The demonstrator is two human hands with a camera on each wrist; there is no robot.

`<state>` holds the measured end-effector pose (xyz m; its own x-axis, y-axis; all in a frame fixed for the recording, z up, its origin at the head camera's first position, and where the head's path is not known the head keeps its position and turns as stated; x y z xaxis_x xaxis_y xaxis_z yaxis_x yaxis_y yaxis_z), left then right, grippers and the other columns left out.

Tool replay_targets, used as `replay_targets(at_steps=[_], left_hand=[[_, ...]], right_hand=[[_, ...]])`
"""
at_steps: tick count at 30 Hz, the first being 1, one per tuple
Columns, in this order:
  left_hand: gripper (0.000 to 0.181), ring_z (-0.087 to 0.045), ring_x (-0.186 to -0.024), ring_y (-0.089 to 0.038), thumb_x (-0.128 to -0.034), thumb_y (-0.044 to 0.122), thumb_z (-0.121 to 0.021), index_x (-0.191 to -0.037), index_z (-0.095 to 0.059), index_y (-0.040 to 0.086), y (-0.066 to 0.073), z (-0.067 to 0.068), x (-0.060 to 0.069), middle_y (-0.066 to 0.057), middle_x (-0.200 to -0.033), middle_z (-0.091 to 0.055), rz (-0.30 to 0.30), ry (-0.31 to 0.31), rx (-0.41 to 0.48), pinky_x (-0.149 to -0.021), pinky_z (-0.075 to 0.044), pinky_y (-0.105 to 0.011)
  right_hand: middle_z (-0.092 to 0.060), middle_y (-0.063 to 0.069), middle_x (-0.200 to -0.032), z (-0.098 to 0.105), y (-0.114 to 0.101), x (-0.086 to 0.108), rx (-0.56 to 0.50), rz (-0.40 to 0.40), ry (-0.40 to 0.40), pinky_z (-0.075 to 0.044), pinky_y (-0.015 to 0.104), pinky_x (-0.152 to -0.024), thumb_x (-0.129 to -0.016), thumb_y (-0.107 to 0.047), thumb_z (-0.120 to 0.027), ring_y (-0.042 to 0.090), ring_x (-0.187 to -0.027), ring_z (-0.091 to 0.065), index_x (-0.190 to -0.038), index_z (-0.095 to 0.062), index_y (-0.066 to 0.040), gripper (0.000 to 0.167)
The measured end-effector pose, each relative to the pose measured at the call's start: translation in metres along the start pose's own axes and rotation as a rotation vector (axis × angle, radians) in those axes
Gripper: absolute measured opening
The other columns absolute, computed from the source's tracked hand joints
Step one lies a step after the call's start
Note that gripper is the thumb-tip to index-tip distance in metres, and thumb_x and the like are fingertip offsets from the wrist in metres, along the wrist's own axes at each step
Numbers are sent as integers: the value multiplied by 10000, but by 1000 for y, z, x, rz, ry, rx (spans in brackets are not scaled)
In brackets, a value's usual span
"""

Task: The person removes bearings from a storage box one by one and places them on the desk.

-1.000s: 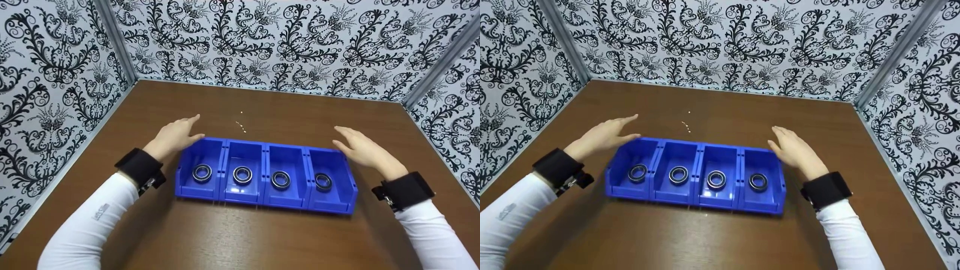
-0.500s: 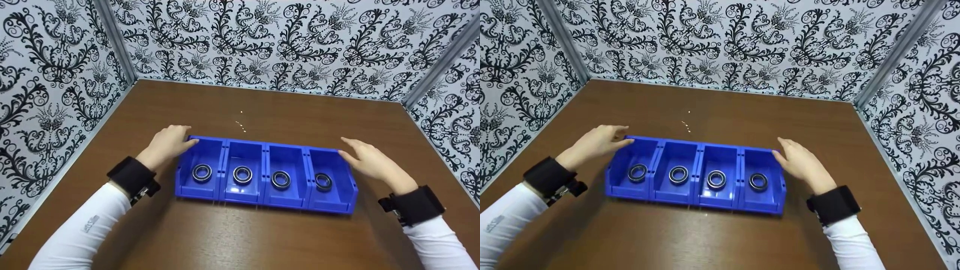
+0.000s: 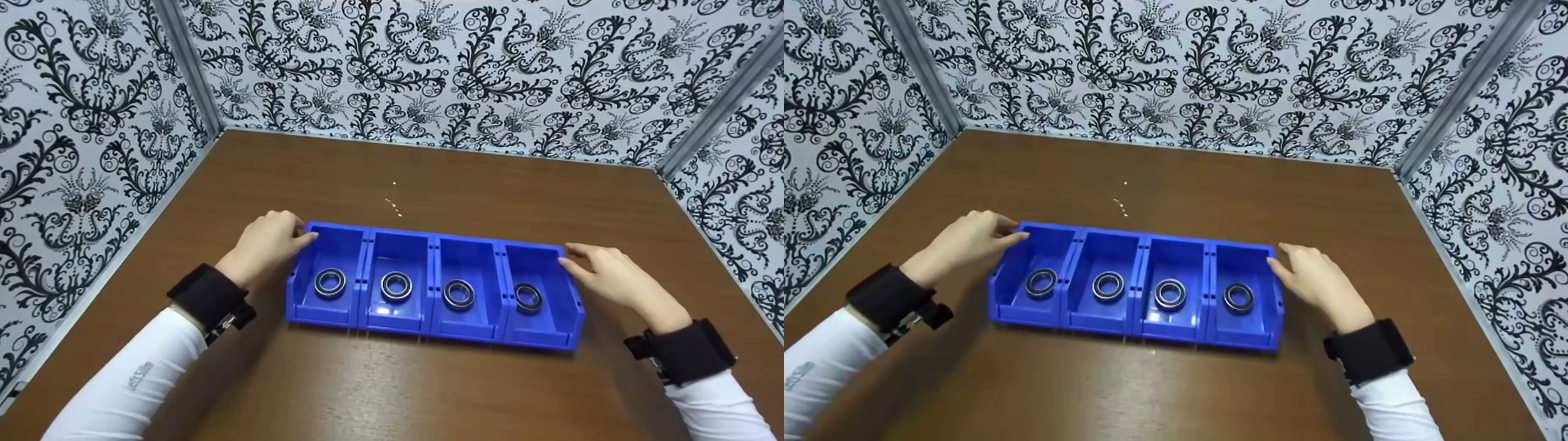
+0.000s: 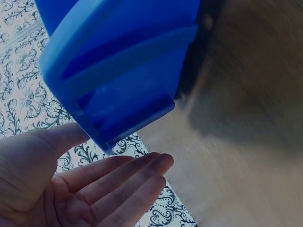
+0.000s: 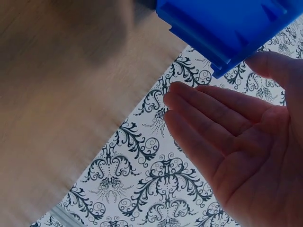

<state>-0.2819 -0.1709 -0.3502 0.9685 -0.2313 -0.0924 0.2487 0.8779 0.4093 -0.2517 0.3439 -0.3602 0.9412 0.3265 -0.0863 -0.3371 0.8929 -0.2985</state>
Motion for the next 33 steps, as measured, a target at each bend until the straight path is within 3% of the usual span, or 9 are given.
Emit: replay_targets(at_steps=[5,11,16,22,33], left_hand=[[322,-574,-684,-244,-1016,305,-694,-825,-745,51,0,-1,5,-34,-703,-629,18,-10,16,-637,-429,-423],[376,-529,-623,-210,-1023,318,-688,-738,-696,72,-2,-4,7,14,-615,-497,42,-15,32,-583,-360,-364],[480,-452,-542,-170,-1016,328,-695,-605,-547,129,-3,-7,8,50,-556,-370,49,-21,30,-530,-307,-335],[511,-447,-537,-170,-992,320,-723,-568,-494,150,-3,-9,9,55,-544,-365,47,-12,13,-516,-302,-333],[568,-462,-557,-198,-955,319,-756,-546,-394,164,-2,-11,11,64,-551,-316,45,10,-27,-500,-306,-344]], right_hand=[[-719,304,-1160,-1,-2,4,-4,-4,16,-520,631,-915,-1056,-238,-633,484,-1085,-693,-1261,-657,141,432],[-768,183,-979,-2,-5,8,11,-18,29,-551,585,-821,-1031,-260,-676,378,-910,-734,-1126,-735,80,358],[-761,96,-881,-3,-8,10,13,-30,19,-552,518,-733,-1015,-285,-698,264,-787,-706,-1069,-759,58,352],[-734,24,-795,-4,-9,12,8,-35,18,-516,416,-647,-989,-304,-725,172,-691,-649,-1024,-771,33,342],[-621,-57,-650,-7,-10,15,-9,-69,-10,-426,333,-566,-986,-312,-718,132,-587,-543,-869,-760,-35,304]])
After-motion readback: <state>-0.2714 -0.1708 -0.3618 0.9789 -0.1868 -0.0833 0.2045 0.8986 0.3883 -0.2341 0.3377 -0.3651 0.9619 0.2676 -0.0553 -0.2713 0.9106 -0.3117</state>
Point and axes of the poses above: each hand's wrist, its own x-axis away from the middle knuckle, its own z-axis out of the back of the hand, y = z × x, the point moved 4 cm from there along -x, towards the middle knuckle
